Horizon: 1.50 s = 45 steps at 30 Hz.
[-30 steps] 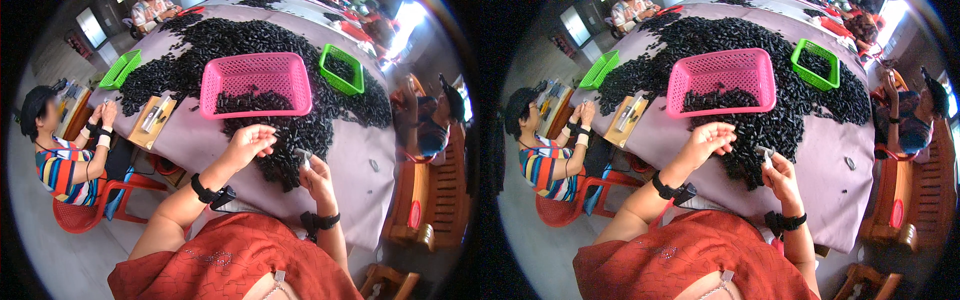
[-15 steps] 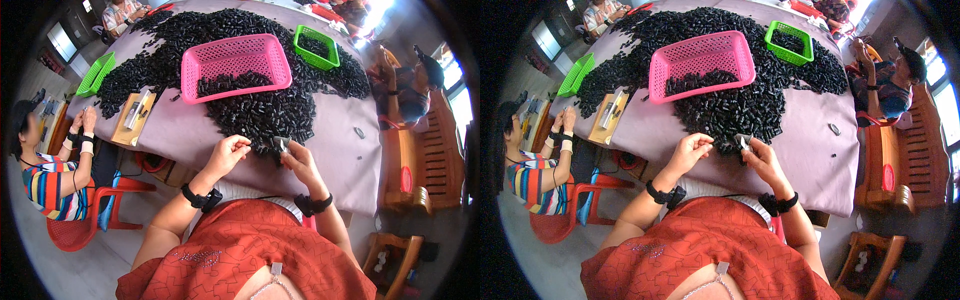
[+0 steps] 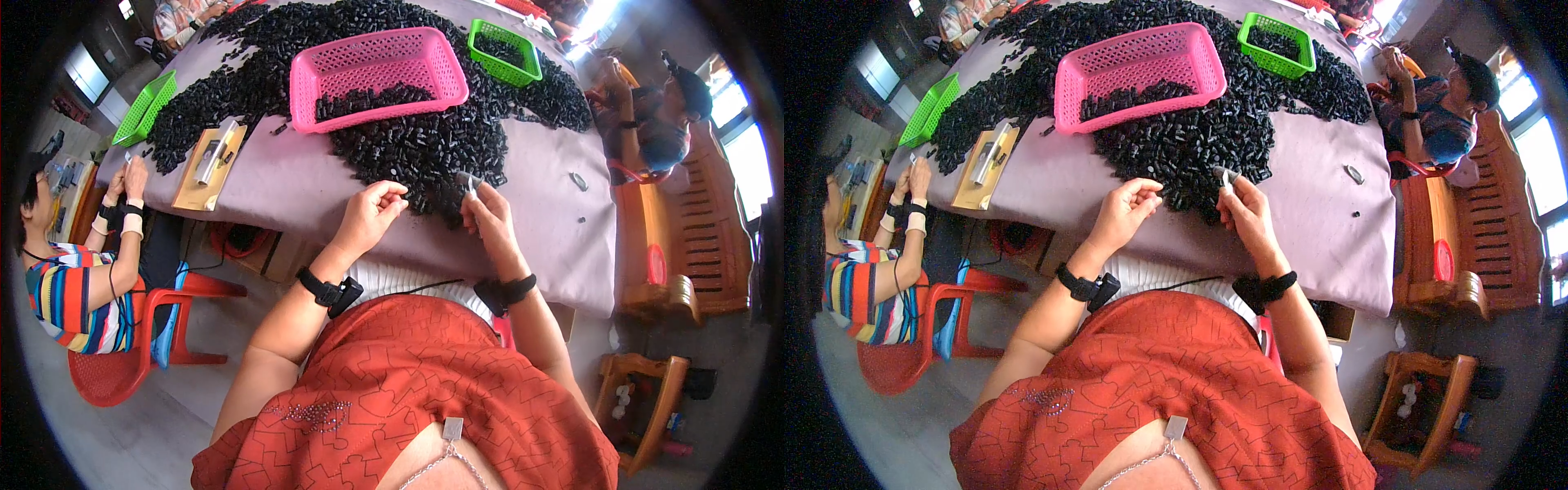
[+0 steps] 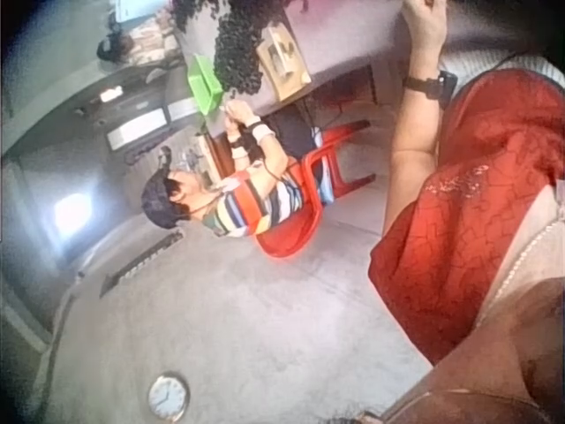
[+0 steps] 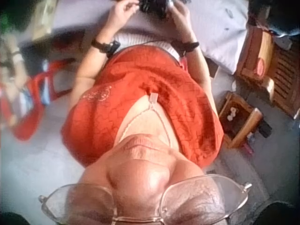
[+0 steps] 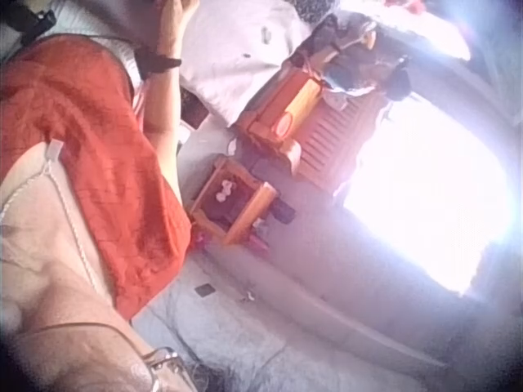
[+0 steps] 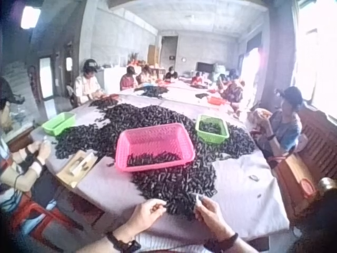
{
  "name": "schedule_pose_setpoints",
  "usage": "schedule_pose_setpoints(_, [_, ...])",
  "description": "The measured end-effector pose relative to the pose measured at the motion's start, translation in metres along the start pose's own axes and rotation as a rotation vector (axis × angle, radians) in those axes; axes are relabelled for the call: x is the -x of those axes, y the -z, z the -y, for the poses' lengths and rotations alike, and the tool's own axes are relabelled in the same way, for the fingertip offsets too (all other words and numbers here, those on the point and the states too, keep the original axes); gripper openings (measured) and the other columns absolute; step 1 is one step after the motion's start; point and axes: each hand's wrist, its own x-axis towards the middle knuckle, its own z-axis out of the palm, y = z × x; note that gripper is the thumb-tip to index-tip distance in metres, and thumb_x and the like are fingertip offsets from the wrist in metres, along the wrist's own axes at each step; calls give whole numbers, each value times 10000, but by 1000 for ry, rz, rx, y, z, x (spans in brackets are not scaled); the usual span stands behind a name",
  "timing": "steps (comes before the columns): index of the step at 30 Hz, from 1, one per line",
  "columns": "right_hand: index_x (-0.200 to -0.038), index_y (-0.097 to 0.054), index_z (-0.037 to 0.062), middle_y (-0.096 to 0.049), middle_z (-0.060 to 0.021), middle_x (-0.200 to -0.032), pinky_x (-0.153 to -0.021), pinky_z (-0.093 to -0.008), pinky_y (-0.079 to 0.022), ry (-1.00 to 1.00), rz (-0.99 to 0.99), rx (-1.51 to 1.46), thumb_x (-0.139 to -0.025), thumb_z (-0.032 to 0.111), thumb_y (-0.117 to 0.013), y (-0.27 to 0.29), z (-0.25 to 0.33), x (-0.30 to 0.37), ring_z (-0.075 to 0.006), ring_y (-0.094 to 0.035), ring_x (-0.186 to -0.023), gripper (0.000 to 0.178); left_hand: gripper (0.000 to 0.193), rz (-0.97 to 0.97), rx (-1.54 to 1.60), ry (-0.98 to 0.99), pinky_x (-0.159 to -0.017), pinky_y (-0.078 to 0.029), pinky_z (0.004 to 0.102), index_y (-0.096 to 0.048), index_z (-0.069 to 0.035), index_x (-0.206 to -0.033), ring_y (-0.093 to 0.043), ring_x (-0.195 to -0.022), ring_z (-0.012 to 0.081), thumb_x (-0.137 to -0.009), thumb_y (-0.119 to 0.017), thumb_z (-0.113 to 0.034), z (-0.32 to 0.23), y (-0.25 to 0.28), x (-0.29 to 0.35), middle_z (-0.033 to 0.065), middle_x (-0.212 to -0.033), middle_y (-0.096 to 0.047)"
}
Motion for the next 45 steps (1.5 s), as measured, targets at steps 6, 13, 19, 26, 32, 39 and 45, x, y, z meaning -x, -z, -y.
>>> schedule_pose_setpoints(6, [-985, -569, 58, -548, 13, -728, -487, -197, -398, 39, -79, -122, -978, 205, -526, 6, -6, 1, -62, -504, -575, 154, 185, -46, -26, -36, -673, -519, 251, -652, -15, -1032, -616, -730, 100, -853, -666, -59, 1, -5, 1, 45, -831, -649])
schedule_pose_setpoints(13, [-890, -544, 57, -567, -8, -742, -498, -226, -415, 82, -74, -237, -985, 217, -516, 9, -10, 1, -85, -520, -581, 188, 208, -3, -87, -29, -699, -499, 211, -642, -29, -1093, -584, -751, 51, -886, -627, -44, -4, -1, 2, -11, -837, -624])
schedule_pose_setpoints(19, [-1034, -589, 41, -572, -11, -747, -505, -217, -424, 95, -88, -248, -986, 231, -518, 11, -14, -4, -82, -534, -603, 209, 213, 3, -36, 8, -704, -500, 209, -644, -32, -1099, -579, -762, 48, -888, -621, -31, -6, -2, 3, -13, -857, -626])
schedule_pose_setpoints(26, [-941, -572, 56, -564, -6, -747, -496, -215, -420, 73, -83, -195, -987, 237, -516, 13, -13, -3, -80, -534, -601, 194, 229, 17, -31, 0, -704, -498, 203, -635, -26, -1116, -577, -765, 47, -887, -624, -29, -4, -1, 3, -10, -864, -628])
schedule_pose_setpoints(32, [-873, -543, 67, -570, -4, -740, -500, -216, -422, 74, -89, -190, -984, 238, -526, 14, -15, -3, -78, -540, -600, 205, 243, 39, 11, 50, -710, -500, 203, -625, -19, -1134, -579, -759, 50, -891, -625, -30, 0, -3, -1, -8, -869, -634])
schedule_pose_setpoints(39, [-866, -532, 68, -574, -4, -745, -515, -215, -433, 69, -107, -148, -988, 252, -522, 9, -12, -3, -74, -545, -609, 221, 229, 37, 38, 60, -717, -507, 203, -625, -10, -1130, -589, -750, 56, -905, -620, -48, -2, 0, 0, -6, -874, -635])
schedule_pose_setpoints(45, [-904, -550, 66, -576, -5, -747, -515, -215, -432, 96, -89, -147, -983, 250, -531, 8, -15, -3, -75, -546, -614, 202, 227, 25, -1, 9, -710, -511, 204, -627, -9, -1119, -593, -748, 56, -894, -622, -39, -1, 1, 2, -10, -856, -627])
